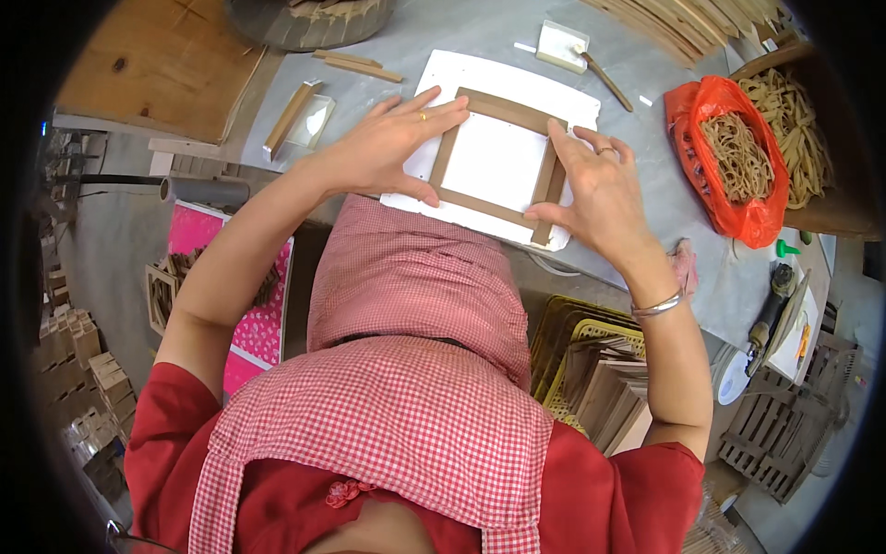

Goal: Assembling small square wooden frames using glue and a jig on a workbench.

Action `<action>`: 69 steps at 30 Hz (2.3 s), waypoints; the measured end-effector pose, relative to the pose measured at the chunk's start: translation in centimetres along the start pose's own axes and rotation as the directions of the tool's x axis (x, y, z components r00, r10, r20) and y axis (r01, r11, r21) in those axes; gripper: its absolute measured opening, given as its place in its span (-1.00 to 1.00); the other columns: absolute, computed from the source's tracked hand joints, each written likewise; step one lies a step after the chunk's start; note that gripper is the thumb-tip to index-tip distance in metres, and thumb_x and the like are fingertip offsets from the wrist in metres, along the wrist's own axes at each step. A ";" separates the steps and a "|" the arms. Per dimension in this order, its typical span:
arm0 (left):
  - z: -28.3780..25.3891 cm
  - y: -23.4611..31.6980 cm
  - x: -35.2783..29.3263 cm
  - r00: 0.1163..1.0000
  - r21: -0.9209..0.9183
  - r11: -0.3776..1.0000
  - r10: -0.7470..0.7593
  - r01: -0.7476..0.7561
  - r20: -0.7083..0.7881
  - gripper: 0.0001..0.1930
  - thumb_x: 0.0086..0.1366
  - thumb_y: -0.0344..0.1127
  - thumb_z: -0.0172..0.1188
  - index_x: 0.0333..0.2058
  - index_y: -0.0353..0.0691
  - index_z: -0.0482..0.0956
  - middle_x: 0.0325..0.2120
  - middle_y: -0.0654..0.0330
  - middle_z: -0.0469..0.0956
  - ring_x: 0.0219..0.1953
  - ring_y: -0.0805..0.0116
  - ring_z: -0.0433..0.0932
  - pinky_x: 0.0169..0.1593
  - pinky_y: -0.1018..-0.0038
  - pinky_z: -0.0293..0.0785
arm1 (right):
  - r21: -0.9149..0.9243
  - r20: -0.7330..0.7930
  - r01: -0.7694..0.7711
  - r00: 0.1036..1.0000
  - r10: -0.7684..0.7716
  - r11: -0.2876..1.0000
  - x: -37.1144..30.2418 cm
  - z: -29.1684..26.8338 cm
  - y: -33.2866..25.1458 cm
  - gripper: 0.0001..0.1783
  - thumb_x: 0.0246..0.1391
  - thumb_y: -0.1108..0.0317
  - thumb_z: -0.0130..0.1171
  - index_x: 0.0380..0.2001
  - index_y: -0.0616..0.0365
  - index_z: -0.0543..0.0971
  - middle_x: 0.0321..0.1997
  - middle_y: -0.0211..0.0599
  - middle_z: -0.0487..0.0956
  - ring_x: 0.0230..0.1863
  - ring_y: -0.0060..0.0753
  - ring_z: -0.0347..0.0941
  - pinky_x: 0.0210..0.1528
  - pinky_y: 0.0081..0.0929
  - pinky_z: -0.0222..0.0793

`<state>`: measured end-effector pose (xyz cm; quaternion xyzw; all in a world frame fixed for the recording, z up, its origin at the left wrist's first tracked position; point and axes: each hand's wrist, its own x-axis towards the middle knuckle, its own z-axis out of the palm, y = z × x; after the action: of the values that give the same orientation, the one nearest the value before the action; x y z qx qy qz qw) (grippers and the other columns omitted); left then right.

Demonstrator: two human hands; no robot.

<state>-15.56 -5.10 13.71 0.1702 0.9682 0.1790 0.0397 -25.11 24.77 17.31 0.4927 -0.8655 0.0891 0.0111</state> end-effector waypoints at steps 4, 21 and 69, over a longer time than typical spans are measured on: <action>-1.0 0.8 0.1 0.998 0.038 0.998 -0.054 0.053 0.035 0.20 -0.13 0.07 0.61 0.45 -0.11 0.14 0.49 0.22 0.10 0.55 0.01 -0.07 0.46 -0.24 -0.04 | -0.102 0.022 0.020 1.000 -0.018 0.995 0.3 -0.1 -0.4 0.20 -0.32 -0.09 0.57 0.38 0.26 0.31 0.16 -0.08 0.61 0.31 0.00 0.42 0.33 -0.01 0.21; -2.5 2.9 0.1 0.998 -0.007 1.000 0.018 -0.019 -0.061 0.20 -0.20 0.19 0.55 0.42 -0.07 0.19 0.26 -0.21 0.32 0.33 -0.17 0.27 0.38 -0.01 0.15 | 0.667 -0.223 -0.278 0.810 0.542 0.691 -5.5 4.8 -5.7 -0.61 0.20 0.23 0.35 -0.10 0.37 0.60 -0.27 -0.20 0.58 -0.37 -0.41 0.46 -0.31 -0.46 0.42; 2.4 8.5 -34.6 0.031 -0.857 0.233 -0.960 -0.460 -0.277 -0.72 0.40 -0.41 0.24 0.01 -0.42 0.56 -0.23 0.16 0.64 -0.25 0.44 0.66 -0.12 0.52 0.61 | 0.985 0.045 0.024 0.923 -0.383 0.173 10.4 5.3 -29.4 -0.84 0.37 0.37 0.18 -0.32 0.21 0.54 -0.45 -0.55 0.49 -0.46 -0.74 0.36 -0.40 -0.71 0.31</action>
<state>19.91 -8.68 15.08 -0.3248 0.4135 0.7171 -0.4574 -4.99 0.37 17.47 0.5074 -0.5303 0.5394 -0.4128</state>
